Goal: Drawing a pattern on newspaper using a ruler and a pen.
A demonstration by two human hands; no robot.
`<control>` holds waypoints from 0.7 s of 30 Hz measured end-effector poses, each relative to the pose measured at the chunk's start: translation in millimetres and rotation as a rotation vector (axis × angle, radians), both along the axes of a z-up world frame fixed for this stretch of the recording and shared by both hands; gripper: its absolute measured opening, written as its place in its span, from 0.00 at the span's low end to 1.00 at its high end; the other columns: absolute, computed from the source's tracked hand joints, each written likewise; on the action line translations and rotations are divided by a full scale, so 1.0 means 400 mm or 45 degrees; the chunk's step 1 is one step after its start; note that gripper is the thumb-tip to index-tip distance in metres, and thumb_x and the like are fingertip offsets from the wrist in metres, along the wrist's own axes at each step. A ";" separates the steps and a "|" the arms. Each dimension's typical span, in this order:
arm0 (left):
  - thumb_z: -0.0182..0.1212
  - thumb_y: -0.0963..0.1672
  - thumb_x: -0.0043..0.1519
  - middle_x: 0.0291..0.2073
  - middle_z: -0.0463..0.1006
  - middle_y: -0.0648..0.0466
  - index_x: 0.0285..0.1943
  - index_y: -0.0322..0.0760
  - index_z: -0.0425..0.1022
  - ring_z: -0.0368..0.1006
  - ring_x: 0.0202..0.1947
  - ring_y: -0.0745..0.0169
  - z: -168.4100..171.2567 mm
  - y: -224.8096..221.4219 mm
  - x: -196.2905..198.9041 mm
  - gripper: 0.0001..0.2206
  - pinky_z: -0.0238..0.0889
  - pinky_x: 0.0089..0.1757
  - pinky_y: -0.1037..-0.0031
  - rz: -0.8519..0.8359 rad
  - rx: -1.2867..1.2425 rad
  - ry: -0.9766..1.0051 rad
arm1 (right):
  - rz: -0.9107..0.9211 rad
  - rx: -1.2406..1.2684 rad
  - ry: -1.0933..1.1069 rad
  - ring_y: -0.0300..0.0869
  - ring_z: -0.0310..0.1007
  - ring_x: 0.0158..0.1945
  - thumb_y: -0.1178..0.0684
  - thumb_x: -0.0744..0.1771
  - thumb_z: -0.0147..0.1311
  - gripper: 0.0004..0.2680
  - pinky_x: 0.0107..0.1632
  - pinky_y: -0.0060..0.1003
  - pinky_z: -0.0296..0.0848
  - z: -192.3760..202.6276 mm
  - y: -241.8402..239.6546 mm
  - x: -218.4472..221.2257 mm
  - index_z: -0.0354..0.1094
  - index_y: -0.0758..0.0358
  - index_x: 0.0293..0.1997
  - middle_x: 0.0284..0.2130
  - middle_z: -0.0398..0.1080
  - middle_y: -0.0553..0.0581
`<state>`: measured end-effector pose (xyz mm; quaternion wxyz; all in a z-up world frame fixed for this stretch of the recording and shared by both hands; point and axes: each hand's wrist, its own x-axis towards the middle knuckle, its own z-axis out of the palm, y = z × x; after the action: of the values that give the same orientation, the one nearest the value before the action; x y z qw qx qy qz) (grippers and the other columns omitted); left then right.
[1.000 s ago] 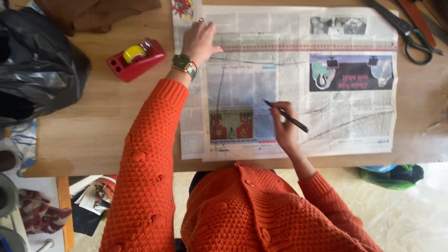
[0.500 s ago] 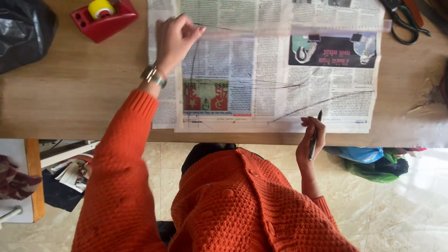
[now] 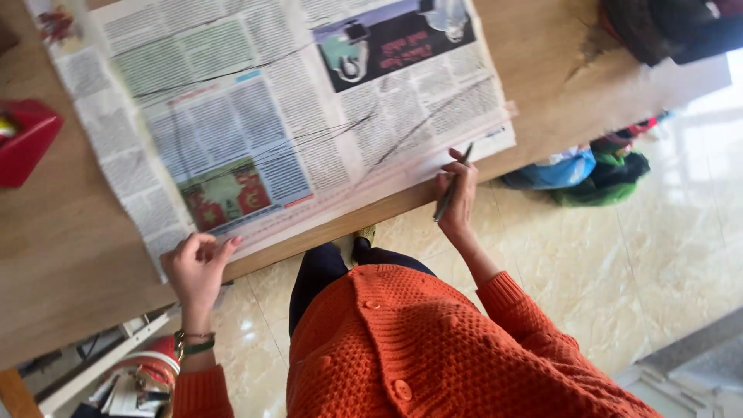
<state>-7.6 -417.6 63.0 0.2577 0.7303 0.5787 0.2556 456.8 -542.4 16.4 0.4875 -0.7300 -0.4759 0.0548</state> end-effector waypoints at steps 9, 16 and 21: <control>0.82 0.48 0.57 0.24 0.76 0.52 0.35 0.40 0.77 0.74 0.28 0.53 -0.035 -0.001 -0.025 0.15 0.66 0.38 0.69 -0.005 -0.025 0.121 | -0.015 0.034 -0.191 0.60 0.68 0.55 0.53 0.70 0.56 0.07 0.55 0.49 0.63 0.056 -0.011 0.049 0.61 0.59 0.48 0.59 0.65 0.66; 0.82 0.42 0.56 0.30 0.80 0.51 0.34 0.32 0.75 0.74 0.41 0.60 0.006 -0.001 0.021 0.14 0.62 0.55 0.59 -0.120 0.114 0.208 | 0.009 -0.137 -0.256 0.56 0.66 0.56 0.53 0.72 0.51 0.04 0.56 0.47 0.59 0.042 0.005 0.088 0.62 0.58 0.49 0.65 0.62 0.64; 0.78 0.48 0.58 0.32 0.78 0.59 0.38 0.40 0.73 0.72 0.47 0.57 -0.008 -0.007 0.021 0.16 0.45 0.60 0.52 -0.002 -0.036 0.302 | 0.082 -0.115 -0.345 0.55 0.68 0.52 0.53 0.71 0.53 0.05 0.55 0.49 0.66 0.062 0.029 0.105 0.65 0.61 0.48 0.63 0.65 0.64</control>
<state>0.9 -420.2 59.8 0.1979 0.7521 0.6083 0.1588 498.7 -530.8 41.2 0.3836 -0.7363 -0.5574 -0.0073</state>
